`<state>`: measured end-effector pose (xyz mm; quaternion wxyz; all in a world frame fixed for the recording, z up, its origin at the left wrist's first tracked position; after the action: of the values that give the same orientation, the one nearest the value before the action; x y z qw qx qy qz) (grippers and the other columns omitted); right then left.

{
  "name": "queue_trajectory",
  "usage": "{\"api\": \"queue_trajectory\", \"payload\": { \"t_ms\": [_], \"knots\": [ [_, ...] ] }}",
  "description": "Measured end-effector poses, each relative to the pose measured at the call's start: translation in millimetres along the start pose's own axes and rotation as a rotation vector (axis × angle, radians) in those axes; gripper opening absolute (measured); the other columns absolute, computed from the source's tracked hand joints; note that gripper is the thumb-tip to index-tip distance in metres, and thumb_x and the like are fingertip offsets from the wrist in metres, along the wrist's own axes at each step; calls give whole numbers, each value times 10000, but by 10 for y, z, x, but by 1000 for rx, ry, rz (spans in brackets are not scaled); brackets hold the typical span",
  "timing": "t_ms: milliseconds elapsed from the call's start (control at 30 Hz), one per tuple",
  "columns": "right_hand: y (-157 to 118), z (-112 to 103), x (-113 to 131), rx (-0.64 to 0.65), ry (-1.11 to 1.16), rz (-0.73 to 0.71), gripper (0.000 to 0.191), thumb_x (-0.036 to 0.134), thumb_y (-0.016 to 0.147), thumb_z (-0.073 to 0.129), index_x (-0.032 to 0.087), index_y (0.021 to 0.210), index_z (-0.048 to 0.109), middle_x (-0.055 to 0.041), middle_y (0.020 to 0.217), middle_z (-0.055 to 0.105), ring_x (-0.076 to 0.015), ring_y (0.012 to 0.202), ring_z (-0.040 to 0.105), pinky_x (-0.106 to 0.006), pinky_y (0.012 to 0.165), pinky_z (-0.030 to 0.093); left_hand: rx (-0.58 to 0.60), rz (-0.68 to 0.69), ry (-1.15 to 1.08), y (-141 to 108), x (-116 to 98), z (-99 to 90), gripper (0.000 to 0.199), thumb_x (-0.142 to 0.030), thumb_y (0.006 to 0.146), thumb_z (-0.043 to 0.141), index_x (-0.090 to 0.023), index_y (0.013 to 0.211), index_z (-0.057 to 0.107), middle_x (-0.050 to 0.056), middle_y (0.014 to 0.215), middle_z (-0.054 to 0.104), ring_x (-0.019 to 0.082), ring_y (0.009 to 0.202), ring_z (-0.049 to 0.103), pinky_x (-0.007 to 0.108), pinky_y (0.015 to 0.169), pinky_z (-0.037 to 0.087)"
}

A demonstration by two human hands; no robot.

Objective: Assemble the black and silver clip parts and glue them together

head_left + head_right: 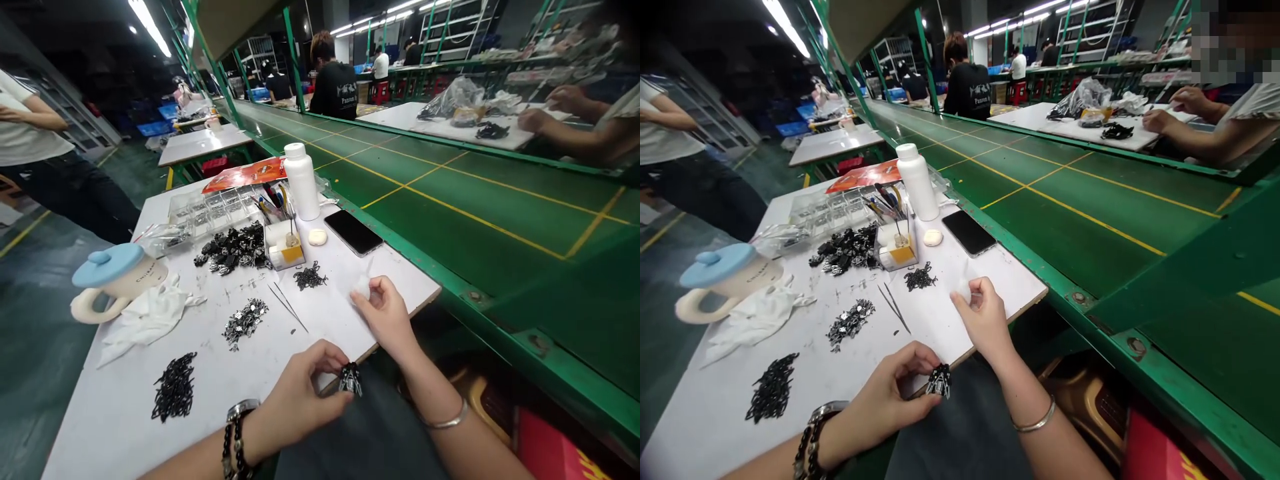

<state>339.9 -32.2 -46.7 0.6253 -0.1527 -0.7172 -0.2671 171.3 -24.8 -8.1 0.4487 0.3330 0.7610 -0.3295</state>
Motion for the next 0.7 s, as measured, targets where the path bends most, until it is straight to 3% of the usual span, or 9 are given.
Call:
{"api": "queue_trajectory", "payload": {
  "t_ms": [133,267,500,700],
  "knots": [
    [-25,56,93,36,-226,-79,238,345,787,633,140,877,549,-15,846,536,-132,771,510,-318,739,443,16,-8,-47,-11,32,-4,255,-128,680,623,-158,917,536,20,879,614,139,842,585,247,777,463],
    [-47,148,177,101,-407,-149,193,324,788,611,159,875,561,-15,810,522,-150,783,474,-318,735,399,33,-3,-72,-26,48,3,264,-129,674,623,-153,920,532,25,881,612,145,842,585,257,782,460],
    [-59,217,134,115,-576,-133,151,302,784,575,175,813,499,-22,780,515,-180,805,489,-328,737,399,50,2,-90,-36,37,-11,256,-131,668,608,-156,913,537,24,872,602,139,803,563,260,762,458],
    [-136,199,108,105,-580,-111,400,321,706,609,197,1047,440,-57,944,550,-208,861,525,-345,776,445,7,40,-82,-53,120,16,283,-104,626,626,-138,893,537,28,837,627,131,787,584,228,749,470]
  ]
}}
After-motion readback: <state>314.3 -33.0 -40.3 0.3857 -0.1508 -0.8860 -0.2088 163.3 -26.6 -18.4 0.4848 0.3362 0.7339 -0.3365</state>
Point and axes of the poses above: each hand's wrist, its own y-axis towards the middle knuckle, its own z-axis out of the palm, x = y × z, the point moved 4 cm from there along y, towards the middle knuckle
